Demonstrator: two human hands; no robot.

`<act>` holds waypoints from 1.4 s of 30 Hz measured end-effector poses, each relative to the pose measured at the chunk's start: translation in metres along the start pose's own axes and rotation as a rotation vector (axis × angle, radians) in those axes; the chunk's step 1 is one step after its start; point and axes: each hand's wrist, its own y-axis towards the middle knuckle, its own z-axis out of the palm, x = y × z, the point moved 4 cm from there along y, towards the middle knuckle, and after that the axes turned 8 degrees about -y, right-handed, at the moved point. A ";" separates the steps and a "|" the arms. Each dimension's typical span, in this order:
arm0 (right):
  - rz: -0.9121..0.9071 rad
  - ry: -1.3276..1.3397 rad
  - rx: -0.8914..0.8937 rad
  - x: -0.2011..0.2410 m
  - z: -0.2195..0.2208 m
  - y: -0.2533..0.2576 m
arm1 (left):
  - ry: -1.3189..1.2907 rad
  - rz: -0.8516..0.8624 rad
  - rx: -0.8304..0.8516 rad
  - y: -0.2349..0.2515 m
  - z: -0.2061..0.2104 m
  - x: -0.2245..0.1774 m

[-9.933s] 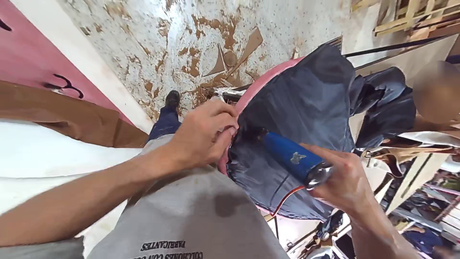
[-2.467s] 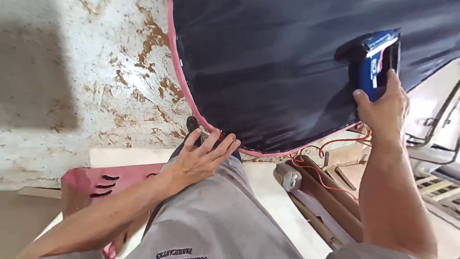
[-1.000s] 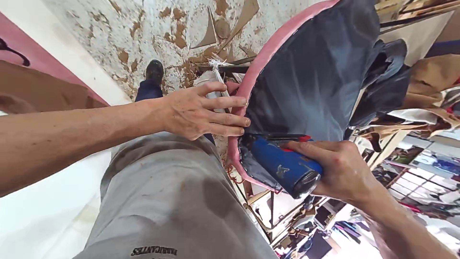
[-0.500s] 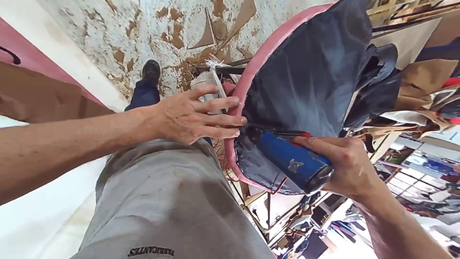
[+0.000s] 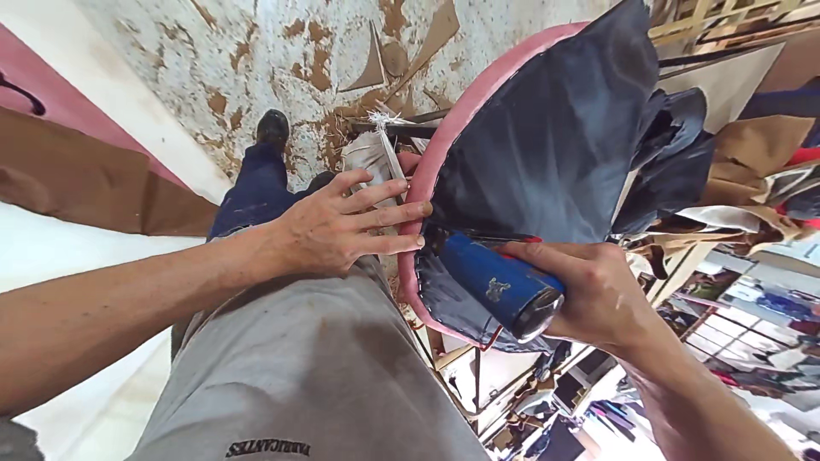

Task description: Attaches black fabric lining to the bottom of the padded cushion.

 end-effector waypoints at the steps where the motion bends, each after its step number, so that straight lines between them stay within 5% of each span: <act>1: -0.004 0.001 0.003 0.000 0.001 0.001 | 0.002 0.008 0.006 0.000 0.000 0.001; 8: 0.071 -0.054 -0.035 -0.005 -0.025 -0.019 | 0.046 0.008 0.020 -0.009 -0.008 0.003; 11: 0.361 0.092 -0.224 -0.011 -0.054 -0.112 | 0.038 -0.248 0.034 -0.038 -0.022 0.013; 14: 0.734 0.405 -0.540 0.014 -0.036 -0.217 | -0.007 -0.575 0.044 -0.054 -0.040 0.031; 16: 0.785 0.665 -0.681 0.044 -0.012 -0.249 | -0.053 -0.719 0.030 -0.048 -0.055 0.046; 19: 0.914 0.915 -0.955 0.085 0.047 -0.267 | -0.149 -0.795 0.065 0.006 -0.072 0.083; 23: 1.284 0.970 -1.287 0.145 0.135 -0.242 | -0.283 -0.673 0.197 0.129 -0.097 0.117; 26: 1.682 0.925 -1.397 0.186 0.172 -0.203 | -0.452 -0.541 0.280 0.209 -0.087 0.137; 28: 1.895 0.953 -1.422 0.206 0.193 -0.184 | -0.522 -0.625 0.339 0.244 -0.069 0.152; 32: 2.165 0.968 -1.371 0.231 0.229 -0.191 | -0.525 -0.945 0.404 0.270 -0.022 0.157; 37: 2.327 0.658 -0.913 0.190 0.287 -0.301 | -0.678 -1.022 0.357 0.277 -0.004 0.128; 40: 2.336 0.610 -0.650 0.122 0.334 -0.382 | -0.850 -0.797 0.543 0.281 -0.005 0.157; 42: 2.329 0.614 -0.499 0.069 0.363 -0.430 | -0.949 -0.515 0.812 0.306 -0.001 0.114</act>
